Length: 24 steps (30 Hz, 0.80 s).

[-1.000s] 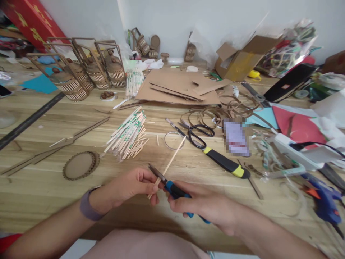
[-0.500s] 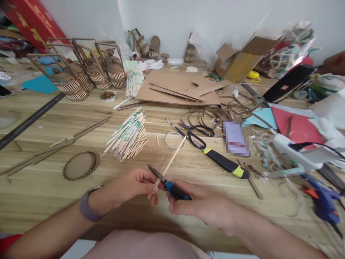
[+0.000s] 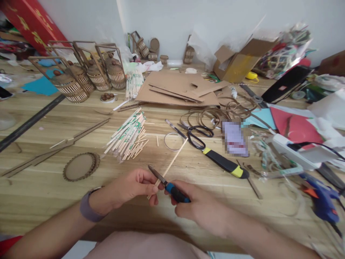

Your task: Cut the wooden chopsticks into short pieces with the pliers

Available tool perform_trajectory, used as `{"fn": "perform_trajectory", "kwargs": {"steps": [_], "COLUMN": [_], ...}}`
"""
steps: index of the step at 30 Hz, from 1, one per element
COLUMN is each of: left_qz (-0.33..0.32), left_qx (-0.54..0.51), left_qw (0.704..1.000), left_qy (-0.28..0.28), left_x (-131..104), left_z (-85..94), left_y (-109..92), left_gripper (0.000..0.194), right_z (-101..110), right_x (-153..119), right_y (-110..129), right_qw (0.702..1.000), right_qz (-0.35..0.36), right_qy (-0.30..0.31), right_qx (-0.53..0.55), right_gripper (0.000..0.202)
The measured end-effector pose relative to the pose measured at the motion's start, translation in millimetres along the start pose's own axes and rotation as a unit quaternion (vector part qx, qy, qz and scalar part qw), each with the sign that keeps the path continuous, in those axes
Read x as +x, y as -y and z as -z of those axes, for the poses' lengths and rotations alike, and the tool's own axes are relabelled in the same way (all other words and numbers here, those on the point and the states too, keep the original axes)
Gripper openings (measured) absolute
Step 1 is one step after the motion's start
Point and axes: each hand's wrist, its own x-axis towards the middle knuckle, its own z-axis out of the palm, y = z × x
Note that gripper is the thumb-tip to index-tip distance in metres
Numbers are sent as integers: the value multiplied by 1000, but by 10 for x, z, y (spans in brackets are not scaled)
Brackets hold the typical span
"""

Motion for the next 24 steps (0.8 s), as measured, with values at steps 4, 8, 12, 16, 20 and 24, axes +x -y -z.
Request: {"fn": "perform_trajectory", "kwargs": {"steps": [4,8,12,16,20,24], "left_qz": [5,9,-4,-14,-7,-1], "left_qx": [11,27,37,52,62,54], "left_qw": [1000,1000,999,999,998,999], "left_qy": [-5,-11,-10,-4,-5,-7], "left_x": [-9,-9,-4,-11,-14,-15], "left_z": [1,4,28,46,38,26], "left_y": [2,6,-8,-35,-46,-43], "left_gripper": [28,31,34,36,37,40], "right_z": [-35,-47,4,61,66,57], "right_x": [11,25,8,-32,-45,-37], "right_y": [3,11,23,80,124,129], "right_qw": [1000,999,999,996,992,993], "right_qz": [19,21,13,-30,-39,-29], "right_qy": [-13,-27,0,24,37,43], "right_qx": [-17,-22,33,86,111,108], "right_gripper": [23,18,26,34,32,34]}}
